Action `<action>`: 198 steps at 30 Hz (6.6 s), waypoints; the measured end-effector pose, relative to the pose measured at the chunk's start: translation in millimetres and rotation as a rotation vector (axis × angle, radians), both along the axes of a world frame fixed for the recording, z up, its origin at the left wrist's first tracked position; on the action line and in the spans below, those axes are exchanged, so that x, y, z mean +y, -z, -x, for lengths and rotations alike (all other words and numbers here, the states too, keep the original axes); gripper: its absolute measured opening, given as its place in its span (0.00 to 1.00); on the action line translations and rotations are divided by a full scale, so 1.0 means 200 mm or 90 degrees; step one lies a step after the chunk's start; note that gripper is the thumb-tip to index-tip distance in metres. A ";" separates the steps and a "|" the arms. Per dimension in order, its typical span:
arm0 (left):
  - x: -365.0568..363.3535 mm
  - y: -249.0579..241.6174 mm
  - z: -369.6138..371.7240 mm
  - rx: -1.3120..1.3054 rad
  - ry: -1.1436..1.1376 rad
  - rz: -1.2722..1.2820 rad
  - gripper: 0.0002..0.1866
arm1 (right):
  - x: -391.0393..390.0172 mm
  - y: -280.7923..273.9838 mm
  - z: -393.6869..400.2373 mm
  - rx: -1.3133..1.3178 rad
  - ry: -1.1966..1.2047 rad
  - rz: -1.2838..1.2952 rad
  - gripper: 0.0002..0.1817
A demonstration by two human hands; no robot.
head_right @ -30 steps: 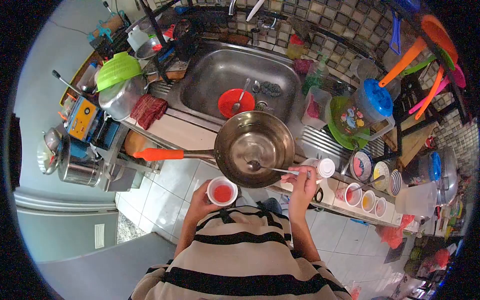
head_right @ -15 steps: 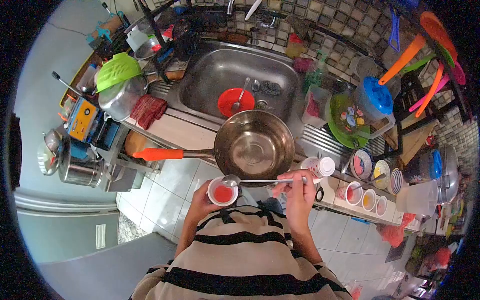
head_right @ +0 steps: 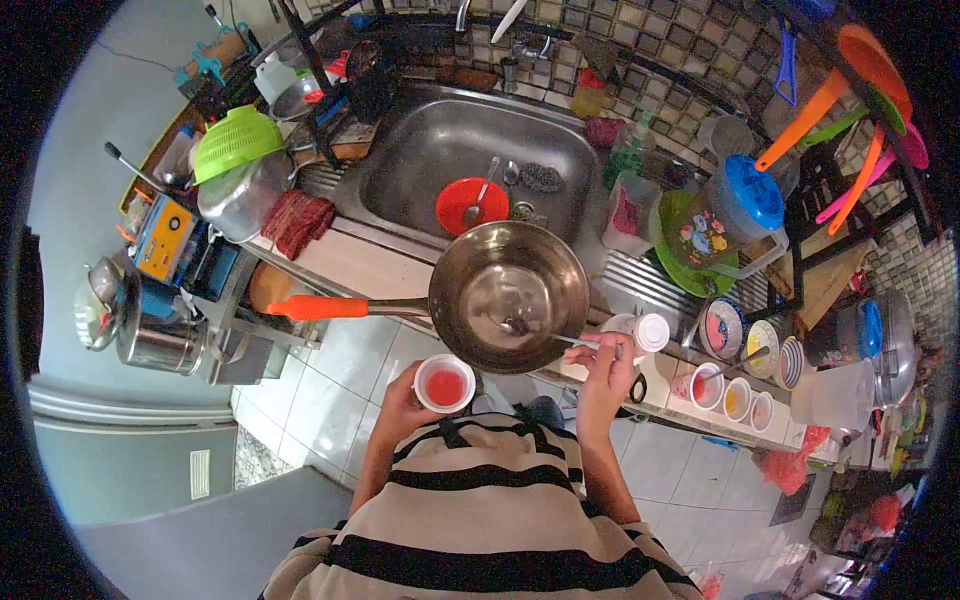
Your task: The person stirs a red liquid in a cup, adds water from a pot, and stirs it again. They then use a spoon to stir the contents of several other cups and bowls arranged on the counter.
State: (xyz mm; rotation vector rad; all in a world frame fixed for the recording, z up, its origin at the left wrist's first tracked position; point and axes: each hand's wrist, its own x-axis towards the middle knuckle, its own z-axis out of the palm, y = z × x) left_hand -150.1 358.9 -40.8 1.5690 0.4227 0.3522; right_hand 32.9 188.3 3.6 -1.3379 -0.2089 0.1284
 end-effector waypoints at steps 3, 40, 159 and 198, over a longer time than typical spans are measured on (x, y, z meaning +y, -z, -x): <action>0.00 -0.01 0.00 -0.003 0.003 -0.012 0.32 | 0.02 0.02 0.02 0.047 -0.020 -0.002 0.09; 0.01 -0.03 -0.01 0.012 -0.005 -0.030 0.31 | 0.02 0.02 0.00 0.161 -0.055 -0.073 0.07; -0.01 -0.03 -0.01 -0.002 0.004 0.034 0.31 | -0.01 -0.11 0.02 -0.070 -0.040 -0.075 0.13; -0.01 0.00 0.01 -0.006 0.001 -0.017 0.31 | -0.01 -0.01 0.00 -0.022 -0.035 0.017 0.11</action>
